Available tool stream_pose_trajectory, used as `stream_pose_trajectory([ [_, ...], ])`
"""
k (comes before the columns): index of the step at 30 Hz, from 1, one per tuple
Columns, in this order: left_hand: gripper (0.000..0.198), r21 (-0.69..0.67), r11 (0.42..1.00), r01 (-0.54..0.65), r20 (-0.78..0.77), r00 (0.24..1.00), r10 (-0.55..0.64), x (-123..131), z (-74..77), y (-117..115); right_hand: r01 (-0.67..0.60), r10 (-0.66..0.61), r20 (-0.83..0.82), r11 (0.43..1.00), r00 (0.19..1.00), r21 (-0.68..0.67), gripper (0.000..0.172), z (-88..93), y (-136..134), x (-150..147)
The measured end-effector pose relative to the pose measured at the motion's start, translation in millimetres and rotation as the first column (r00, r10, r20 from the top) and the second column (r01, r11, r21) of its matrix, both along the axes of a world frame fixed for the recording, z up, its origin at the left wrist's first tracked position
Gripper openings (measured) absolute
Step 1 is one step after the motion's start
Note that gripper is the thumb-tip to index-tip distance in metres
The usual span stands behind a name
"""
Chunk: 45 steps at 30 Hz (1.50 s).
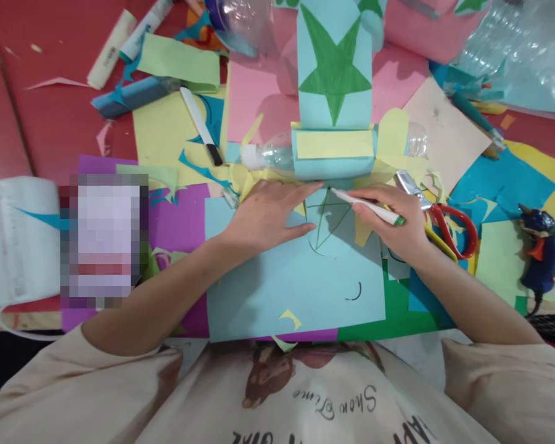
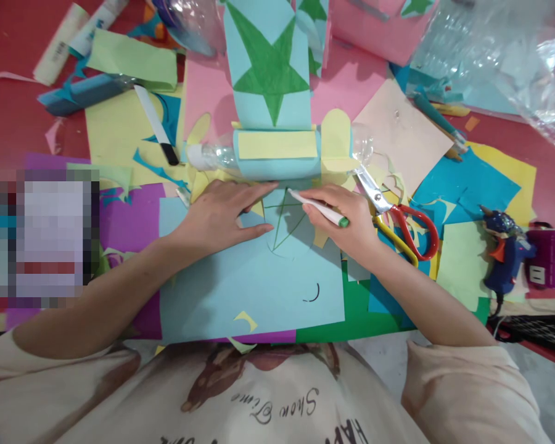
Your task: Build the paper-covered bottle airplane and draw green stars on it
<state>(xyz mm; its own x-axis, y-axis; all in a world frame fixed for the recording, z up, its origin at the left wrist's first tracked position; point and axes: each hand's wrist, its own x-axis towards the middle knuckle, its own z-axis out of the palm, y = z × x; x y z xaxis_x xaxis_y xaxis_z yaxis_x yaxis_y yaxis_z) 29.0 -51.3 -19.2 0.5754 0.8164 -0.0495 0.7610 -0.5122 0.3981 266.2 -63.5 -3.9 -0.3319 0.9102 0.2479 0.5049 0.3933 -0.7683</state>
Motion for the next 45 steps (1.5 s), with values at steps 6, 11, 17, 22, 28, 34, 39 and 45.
stream_pose_trajectory([
  [6, 0.060, 0.020, 1.000, 0.003, 0.032, 0.999, -0.003, -0.5, -0.9, -0.7, -0.001, 0.001, -0.017, 1.000, 1.000, 0.015, 0.018, -0.1, -1.0, -0.5],
  [11, 0.061, 0.026, 1.000, 0.005, 0.045, 0.999, -0.006, -1.6, -1.2, -1.1, 0.023, -0.022, -0.032, 0.999, 0.999, 0.030, 0.018, -1.5, -1.4, -0.5],
  [17, 0.061, 0.042, 0.999, 0.014, 0.045, 0.999, -0.016, -1.7, -2.0, -1.3, 0.041, -0.040, -0.038, 0.998, 0.998, 0.041, 0.019, -1.8, -2.1, -0.4],
  [22, 0.061, 0.033, 0.999, 0.008, 0.039, 0.999, -0.009, -1.0, -2.0, -1.0, 0.049, -0.049, -0.012, 0.997, 0.999, 0.062, 0.019, -2.2, -2.7, -0.3],
  [28, 0.062, 0.035, 0.999, 0.012, 0.030, 0.999, -0.014, -1.3, -1.8, -0.8, 0.039, -0.037, -0.030, 0.995, 0.999, 0.088, 0.019, -2.1, -2.7, -0.3],
  [34, 0.062, 0.042, 0.999, 0.009, 0.022, 1.000, -0.010, -0.9, -1.1, -1.1, 0.053, -0.051, -0.016, 0.995, 0.999, 0.082, 0.018, -1.7, -2.3, -0.1],
  [39, 0.061, 0.044, 0.999, 0.012, 0.035, 0.999, -0.014, -0.9, -1.0, -1.3, 0.050, -0.050, 0.003, 0.997, 0.999, 0.058, 0.017, -1.0, -2.8, 0.0],
  [45, 0.061, 0.043, 0.999, 0.012, 0.044, 0.999, -0.014, -0.9, -2.0, -1.1, 0.029, -0.029, 0.020, 0.999, 0.999, 0.030, 0.015, -1.5, -2.0, 0.5],
])
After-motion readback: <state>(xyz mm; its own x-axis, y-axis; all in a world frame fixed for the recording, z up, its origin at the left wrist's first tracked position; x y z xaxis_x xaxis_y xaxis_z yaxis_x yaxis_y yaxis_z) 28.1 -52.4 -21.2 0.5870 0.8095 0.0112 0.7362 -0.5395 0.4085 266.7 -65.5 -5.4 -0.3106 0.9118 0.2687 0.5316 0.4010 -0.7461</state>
